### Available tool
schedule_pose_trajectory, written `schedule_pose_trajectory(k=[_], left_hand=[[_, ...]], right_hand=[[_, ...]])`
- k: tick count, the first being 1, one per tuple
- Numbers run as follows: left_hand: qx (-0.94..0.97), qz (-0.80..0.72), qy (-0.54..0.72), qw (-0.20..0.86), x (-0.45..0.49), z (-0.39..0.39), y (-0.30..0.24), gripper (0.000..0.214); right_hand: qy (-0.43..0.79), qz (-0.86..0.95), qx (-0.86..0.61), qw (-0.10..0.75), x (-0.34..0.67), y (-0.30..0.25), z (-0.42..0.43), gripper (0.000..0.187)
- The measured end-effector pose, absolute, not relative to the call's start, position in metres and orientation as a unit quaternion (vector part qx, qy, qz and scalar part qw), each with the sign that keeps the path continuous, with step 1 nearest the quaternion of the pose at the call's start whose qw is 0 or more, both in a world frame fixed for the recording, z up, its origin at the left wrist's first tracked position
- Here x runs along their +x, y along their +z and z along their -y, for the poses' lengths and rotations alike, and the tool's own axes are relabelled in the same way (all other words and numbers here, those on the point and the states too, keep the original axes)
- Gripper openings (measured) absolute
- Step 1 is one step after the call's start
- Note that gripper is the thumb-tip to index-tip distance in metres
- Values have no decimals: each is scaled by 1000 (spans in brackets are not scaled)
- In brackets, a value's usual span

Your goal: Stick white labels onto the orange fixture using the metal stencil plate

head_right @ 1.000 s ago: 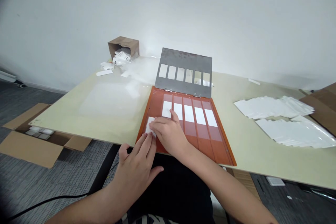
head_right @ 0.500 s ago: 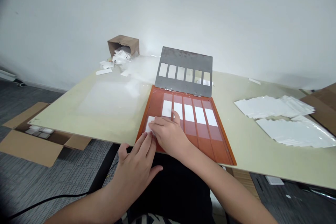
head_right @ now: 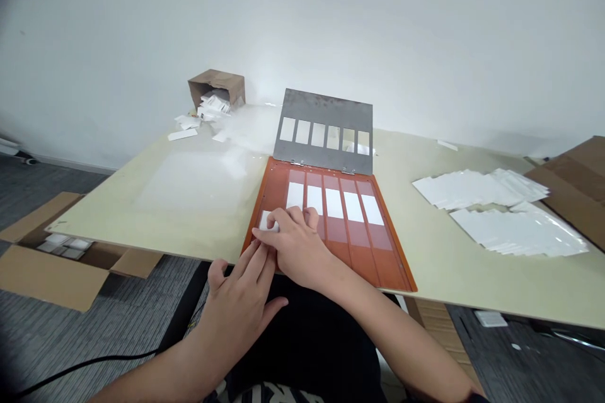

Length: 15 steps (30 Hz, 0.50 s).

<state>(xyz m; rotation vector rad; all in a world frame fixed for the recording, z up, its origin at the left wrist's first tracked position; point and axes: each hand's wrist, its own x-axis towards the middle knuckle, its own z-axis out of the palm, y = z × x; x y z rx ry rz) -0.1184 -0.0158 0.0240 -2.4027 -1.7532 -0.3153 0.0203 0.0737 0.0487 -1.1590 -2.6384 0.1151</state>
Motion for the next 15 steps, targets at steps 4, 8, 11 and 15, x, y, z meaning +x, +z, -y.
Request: schedule_pose_trajectory(k=[4,8,11,15], left_hand=[[-803,579,-107,91,-119,16,25,60],[-801,582,-108,93,-119,16,24,59],[-797,586,-109,94,-119,16,23,59],[-793,589,-121,100,-119,16,23,58]], right_hand=[[46,877,-454,148,33,51,-74,59],[70,887,-431,151,42,50,-68,56],[59,878,-448,156,42,49,-67,58],[54,876,-458,142,37,52,-72,55]])
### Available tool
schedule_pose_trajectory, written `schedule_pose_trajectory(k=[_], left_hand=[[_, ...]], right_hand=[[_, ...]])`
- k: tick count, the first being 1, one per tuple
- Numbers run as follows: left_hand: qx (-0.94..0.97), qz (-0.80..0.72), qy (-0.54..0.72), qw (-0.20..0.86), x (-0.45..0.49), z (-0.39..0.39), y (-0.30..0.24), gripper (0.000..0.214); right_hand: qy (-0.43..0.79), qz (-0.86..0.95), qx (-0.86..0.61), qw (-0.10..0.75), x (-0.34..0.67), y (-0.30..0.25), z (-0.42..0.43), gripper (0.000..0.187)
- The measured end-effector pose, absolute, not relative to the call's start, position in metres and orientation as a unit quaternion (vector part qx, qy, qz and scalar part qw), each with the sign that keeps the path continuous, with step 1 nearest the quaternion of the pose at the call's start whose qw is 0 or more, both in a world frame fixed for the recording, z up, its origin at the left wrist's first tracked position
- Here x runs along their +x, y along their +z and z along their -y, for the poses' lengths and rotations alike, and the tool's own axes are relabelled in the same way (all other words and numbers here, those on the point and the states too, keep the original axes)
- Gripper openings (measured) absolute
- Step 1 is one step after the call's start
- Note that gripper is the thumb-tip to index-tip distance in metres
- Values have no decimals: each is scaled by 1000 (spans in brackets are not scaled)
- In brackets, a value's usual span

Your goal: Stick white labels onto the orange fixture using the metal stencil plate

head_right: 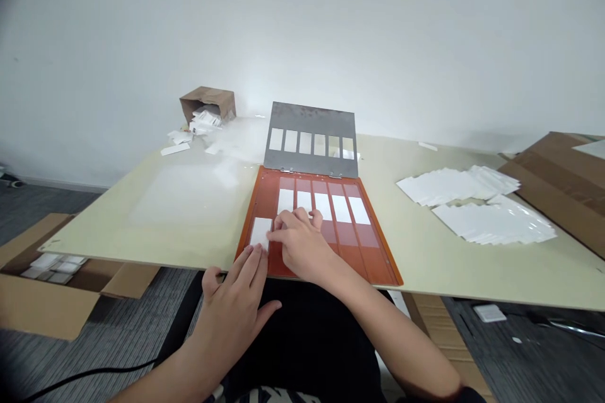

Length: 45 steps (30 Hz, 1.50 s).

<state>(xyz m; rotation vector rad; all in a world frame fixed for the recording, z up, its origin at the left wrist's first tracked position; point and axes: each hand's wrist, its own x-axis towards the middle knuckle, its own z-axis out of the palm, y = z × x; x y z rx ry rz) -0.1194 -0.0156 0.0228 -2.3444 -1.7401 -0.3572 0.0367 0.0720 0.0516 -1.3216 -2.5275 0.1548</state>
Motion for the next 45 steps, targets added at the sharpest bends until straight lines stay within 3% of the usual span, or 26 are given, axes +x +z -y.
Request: schedule_pose_trajectory(k=[4,8,15,19,23,26,30,34,37,39,41,45], left_hand=[[-794,584,-129,106,-120,16,19,56],[-780,594,-154,124,-120,18,10,53],[-773,591,-183,140,-121,21,4,53],[-763,590,-227,138,-122,22,-3,65],[-769,578,-228,150,-124,20,-9,72],[-775,571,-205,176,-126,19,-10,71],[-776,558,-203,213,-129,19,-11,76],[-777,543,-215,235,-130,18,-12,77],[-782,532,-221,239,-130,17,-8,74],[-782,533,-224,233,-129,16,-5,73],[-782,533,-226,230,-127,15,-2,73],[-786,523,-240,226,-120,10,0,70]], right_hand=[[81,866,-466,163,29,57,-79,47],[21,845,-512,150,17,54,-86,31],[3,836,-536,120,7,54,-88,30],[35,830,-543,118,5,60,-88,30],[99,822,-547,124,5,62,-90,42],[140,808,-548,162,6,61,-91,43],[218,800,-511,227,6,59,-88,24],[312,783,-436,316,17,67,-87,28],[262,744,-464,403,59,79,-97,32],[203,722,-515,415,107,85,-112,42],[142,667,-622,384,162,85,-130,49],[34,547,-791,271,257,78,-166,20]])
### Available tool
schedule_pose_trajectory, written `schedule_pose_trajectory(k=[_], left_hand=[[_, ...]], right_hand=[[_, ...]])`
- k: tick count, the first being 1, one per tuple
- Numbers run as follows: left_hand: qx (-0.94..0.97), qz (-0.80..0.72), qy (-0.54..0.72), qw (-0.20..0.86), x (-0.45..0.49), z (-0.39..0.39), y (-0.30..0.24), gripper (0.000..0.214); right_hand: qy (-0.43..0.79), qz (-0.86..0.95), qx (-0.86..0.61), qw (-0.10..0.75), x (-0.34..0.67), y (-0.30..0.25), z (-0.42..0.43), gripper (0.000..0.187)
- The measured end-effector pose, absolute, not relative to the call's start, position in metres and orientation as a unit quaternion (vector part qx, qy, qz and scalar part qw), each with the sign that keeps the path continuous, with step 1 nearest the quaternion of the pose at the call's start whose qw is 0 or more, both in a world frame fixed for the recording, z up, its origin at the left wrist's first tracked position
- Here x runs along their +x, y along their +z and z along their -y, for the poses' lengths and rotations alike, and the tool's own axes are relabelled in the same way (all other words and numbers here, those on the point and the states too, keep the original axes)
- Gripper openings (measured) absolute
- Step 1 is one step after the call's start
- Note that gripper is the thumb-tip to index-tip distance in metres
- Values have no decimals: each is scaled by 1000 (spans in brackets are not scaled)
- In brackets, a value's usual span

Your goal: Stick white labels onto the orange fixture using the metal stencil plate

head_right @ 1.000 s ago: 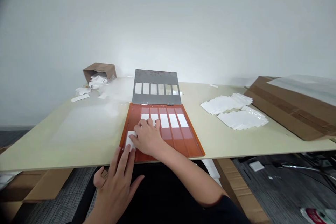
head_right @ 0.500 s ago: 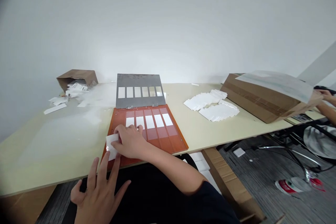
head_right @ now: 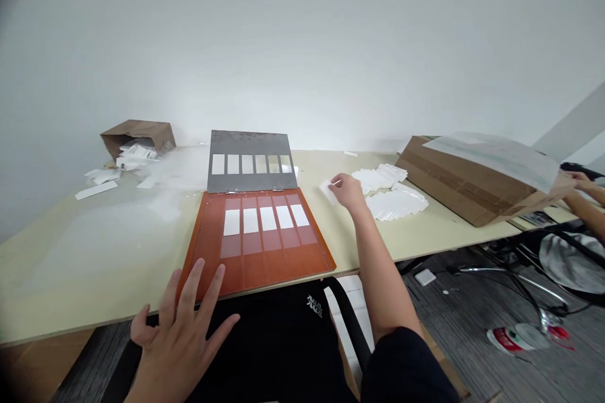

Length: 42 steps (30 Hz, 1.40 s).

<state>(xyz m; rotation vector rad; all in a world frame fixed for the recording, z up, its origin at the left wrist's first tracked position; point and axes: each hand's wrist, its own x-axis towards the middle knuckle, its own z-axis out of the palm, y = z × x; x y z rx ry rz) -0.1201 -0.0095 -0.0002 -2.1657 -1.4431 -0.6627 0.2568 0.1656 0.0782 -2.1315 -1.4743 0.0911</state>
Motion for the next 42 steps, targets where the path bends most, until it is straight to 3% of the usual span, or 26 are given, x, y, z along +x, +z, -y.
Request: schedule_pose_trajectory(k=[3,9,16,22,35,42], left_hand=[[-791,515,-257,207,-115,4,0,68],[-805,504,-267,164,-108,-4,8,54],[-796,515,-303,99,-102,-8,13,50],[-801,517,-285,96,-100,-14,16,50],[-809,535,-239,48,-97,-15,24,61],[-811,544,-215,25,-93,-19,29,67]], right_hand=[[1,518,-823,234,291,72,-182,12],[-61,546,-805,224,280,60,-194,31],[29,827,-517,218,179,72,-178,26],[35,899,-406,162,102,79,-161,20],[55,908,-406,83,75,61,-158,29],[71,910,-401,82,73,63,-157,30]])
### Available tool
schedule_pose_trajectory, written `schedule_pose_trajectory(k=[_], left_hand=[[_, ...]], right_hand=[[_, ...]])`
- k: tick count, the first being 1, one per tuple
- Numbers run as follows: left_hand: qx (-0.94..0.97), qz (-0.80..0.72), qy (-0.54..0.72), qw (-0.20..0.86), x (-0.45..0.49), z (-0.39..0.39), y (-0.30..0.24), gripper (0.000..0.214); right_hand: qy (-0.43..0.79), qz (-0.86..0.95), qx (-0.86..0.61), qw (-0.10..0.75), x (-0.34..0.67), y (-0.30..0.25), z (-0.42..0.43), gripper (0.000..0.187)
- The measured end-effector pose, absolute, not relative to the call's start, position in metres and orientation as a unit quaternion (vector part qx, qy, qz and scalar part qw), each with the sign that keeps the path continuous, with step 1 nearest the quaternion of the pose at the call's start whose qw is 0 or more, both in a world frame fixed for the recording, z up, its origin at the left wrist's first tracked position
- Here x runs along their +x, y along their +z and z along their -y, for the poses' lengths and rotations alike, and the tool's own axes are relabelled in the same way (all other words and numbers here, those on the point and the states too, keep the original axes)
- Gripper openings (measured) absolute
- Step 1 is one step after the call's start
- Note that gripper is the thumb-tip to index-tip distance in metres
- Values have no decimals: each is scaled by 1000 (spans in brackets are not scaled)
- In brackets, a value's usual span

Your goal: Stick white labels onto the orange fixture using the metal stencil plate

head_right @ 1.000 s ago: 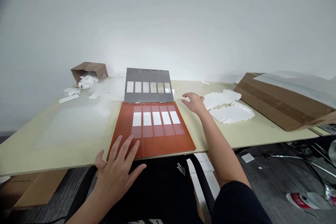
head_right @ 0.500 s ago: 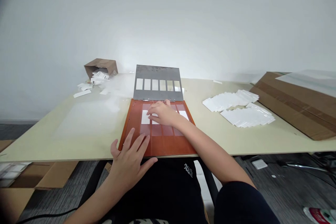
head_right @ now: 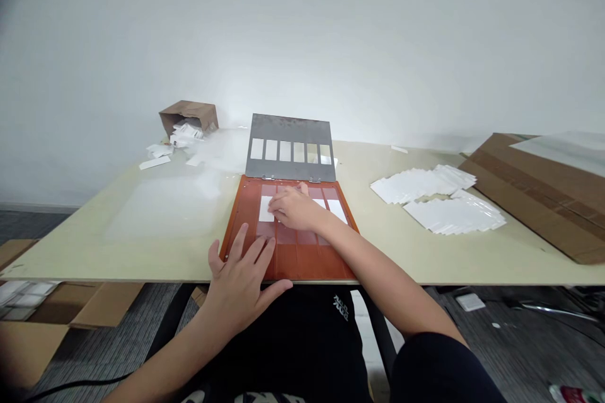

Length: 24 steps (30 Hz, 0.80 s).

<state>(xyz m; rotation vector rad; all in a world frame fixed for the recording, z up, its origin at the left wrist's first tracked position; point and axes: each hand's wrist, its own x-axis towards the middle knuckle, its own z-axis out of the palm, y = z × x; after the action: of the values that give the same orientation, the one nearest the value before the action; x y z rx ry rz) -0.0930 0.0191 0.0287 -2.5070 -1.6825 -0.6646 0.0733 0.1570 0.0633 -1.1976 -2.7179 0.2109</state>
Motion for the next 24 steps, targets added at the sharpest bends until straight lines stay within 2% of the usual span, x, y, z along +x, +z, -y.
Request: schedule_pose_trajectory(k=[6,15,24], left_hand=[[-818,548,-174,20,-88,-30,33,75],[-802,578,-152,18,-84,-47,33,79],[-792,601,-108,23,-99,-72,45,53]], right_hand=[[93,909,-396,85,76,67,-158,39],[122,906,-400,70,78,73,-160,38],[138,906,-394,66,80,75,-159,32]])
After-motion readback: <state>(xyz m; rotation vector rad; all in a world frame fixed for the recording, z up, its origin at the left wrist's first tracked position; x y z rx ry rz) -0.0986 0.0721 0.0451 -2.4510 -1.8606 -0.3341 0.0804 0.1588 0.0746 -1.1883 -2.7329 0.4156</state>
